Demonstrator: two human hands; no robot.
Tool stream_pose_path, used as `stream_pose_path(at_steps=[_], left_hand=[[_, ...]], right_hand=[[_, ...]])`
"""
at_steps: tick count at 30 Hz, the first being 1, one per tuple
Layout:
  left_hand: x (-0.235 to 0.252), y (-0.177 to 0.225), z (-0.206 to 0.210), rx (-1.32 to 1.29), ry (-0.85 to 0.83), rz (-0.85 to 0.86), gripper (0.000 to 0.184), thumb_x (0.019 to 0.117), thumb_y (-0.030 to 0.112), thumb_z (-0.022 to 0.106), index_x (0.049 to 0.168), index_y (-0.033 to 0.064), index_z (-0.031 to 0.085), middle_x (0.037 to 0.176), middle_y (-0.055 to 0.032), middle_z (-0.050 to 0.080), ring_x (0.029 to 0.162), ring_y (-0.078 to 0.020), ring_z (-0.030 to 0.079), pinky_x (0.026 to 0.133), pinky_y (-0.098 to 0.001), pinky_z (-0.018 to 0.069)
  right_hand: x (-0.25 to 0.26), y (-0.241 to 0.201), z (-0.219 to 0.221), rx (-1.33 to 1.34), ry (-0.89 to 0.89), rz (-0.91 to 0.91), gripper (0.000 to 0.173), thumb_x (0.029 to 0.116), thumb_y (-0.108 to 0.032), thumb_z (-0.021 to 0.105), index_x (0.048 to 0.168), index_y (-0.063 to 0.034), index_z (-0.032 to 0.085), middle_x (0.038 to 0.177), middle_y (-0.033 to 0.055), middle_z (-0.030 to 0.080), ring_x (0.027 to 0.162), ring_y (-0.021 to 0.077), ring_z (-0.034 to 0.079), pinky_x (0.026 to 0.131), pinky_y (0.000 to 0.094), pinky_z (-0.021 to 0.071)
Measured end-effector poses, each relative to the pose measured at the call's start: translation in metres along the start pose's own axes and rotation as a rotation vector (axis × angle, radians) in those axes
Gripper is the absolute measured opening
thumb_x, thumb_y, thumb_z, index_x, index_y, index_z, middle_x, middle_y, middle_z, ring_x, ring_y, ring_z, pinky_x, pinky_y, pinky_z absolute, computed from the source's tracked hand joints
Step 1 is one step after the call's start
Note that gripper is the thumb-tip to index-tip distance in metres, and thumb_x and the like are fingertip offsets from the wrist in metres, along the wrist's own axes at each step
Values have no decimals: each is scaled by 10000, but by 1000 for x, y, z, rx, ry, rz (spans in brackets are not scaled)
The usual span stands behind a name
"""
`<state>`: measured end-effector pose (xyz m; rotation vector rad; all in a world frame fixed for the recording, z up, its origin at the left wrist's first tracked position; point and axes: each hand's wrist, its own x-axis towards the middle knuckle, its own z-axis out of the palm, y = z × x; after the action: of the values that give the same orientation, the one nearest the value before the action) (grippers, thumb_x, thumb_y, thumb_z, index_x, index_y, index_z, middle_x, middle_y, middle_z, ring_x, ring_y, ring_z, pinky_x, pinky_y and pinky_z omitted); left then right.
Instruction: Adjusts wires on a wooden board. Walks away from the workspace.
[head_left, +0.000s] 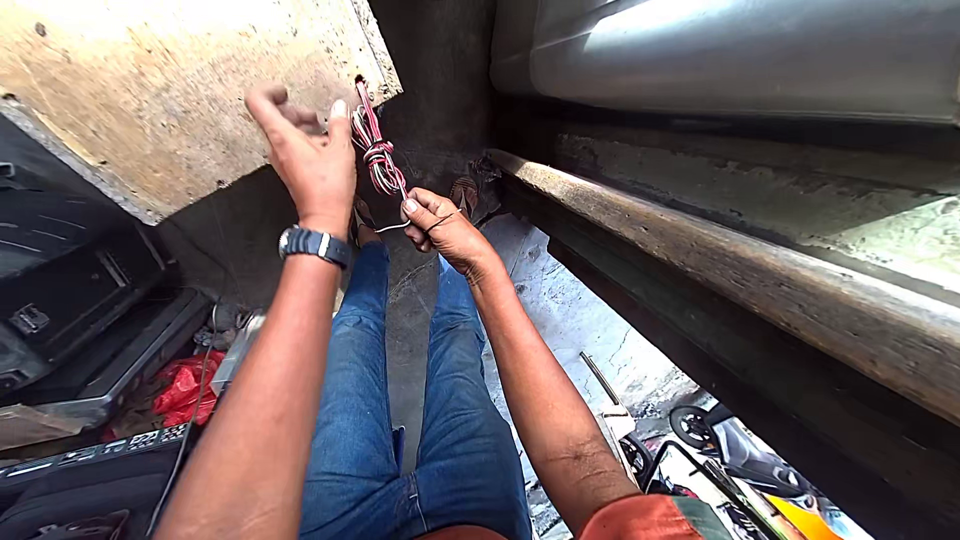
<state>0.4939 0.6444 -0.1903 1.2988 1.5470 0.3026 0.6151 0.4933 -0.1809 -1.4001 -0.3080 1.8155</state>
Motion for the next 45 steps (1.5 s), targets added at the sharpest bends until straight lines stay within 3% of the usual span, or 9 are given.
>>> stream_pose_path(at_steps=[4, 15, 20, 25, 28, 31, 35, 38, 45], left_hand=[[-28, -3, 16, -246, -201, -479, 648, 938, 610, 636, 1218, 26, 616, 1022, -147, 698, 850, -267, 710, 723, -474, 615], [13, 5, 46, -332, -216, -388, 170, 1024, 199, 615, 961, 57, 544, 578, -11, 575, 442, -121, 570, 440, -262, 516], [0, -11, 19, -394, -519, -352, 658, 1023, 644, 432, 1392, 106, 515, 1116, -104, 692, 959, -252, 694, 808, -466, 596], [-79, -72, -71, 46, -580, -451, 870, 994, 761, 239, 1591, 139, 356, 1544, -167, 487, 1398, -358, 489, 1111, -628, 409], [-137, -144, -144, 397, -581, -463, 727, 1084, 580, 258, 1493, 26, 488, 1489, -270, 507, 1405, -422, 471, 1159, -642, 342], [-199, -191, -217, 506, -501, -659, 692, 1111, 497, 278, 1332, -76, 596, 1332, -351, 584, 1289, -483, 547, 1091, -659, 387], [-272, -222, -283, 380, -305, -861, 671, 1110, 501, 294, 1405, -45, 547, 1327, -309, 615, 1238, -478, 593, 1021, -667, 448], [-299, -212, -298, 237, -190, -874, 638, 1112, 490, 309, 1437, -14, 527, 1297, -277, 647, 1173, -448, 637, 970, -643, 483], [-326, -151, -274, -145, -58, -723, 528, 1127, 386, 349, 1408, -16, 545, 1299, -237, 655, 1171, -370, 646, 979, -565, 492]], right_hand=[[2, -2, 6, 24, -12, 18, 231, 1109, -163, 401, 963, -59, 546, 634, -15, 497, 528, 68, 464, 498, 216, 402], [-1, 28, 48, -157, 109, 22, 254, 1116, -217, 414, 1032, -30, 564, 693, 12, 471, 550, 99, 431, 516, 274, 396], [-61, 62, 40, 16, 214, 371, 690, 1076, -617, 209, 1356, -105, 577, 851, 51, 681, 676, 137, 630, 647, 324, 557], [-144, 98, -13, -251, 689, 372, 407, 925, -46, 702, 1313, 24, 603, 1104, 204, 703, 894, 266, 716, 808, 435, 613], [-200, 83, -38, -472, 739, 437, 230, 960, -174, 710, 1062, 33, 721, 942, 157, 743, 804, 235, 717, 795, 445, 606], [-239, 66, -53, -591, 819, 540, 561, 1098, -415, 448, 879, 23, 724, 720, 125, 639, 604, 228, 561, 641, 464, 498], [-262, 64, -69, -612, 860, 601, 372, 1109, -252, 446, 1086, 50, 662, 941, 217, 650, 815, 317, 610, 770, 514, 495], [-260, 53, -69, -648, 749, 545, 376, 959, 4, 551, 1334, 1, 583, 1157, 262, 658, 957, 366, 665, 857, 541, 541], [-185, -36, -23, -898, 486, 342, 477, 1056, -400, 558, 939, 35, 713, 842, 179, 690, 745, 287, 650, 751, 514, 534]])
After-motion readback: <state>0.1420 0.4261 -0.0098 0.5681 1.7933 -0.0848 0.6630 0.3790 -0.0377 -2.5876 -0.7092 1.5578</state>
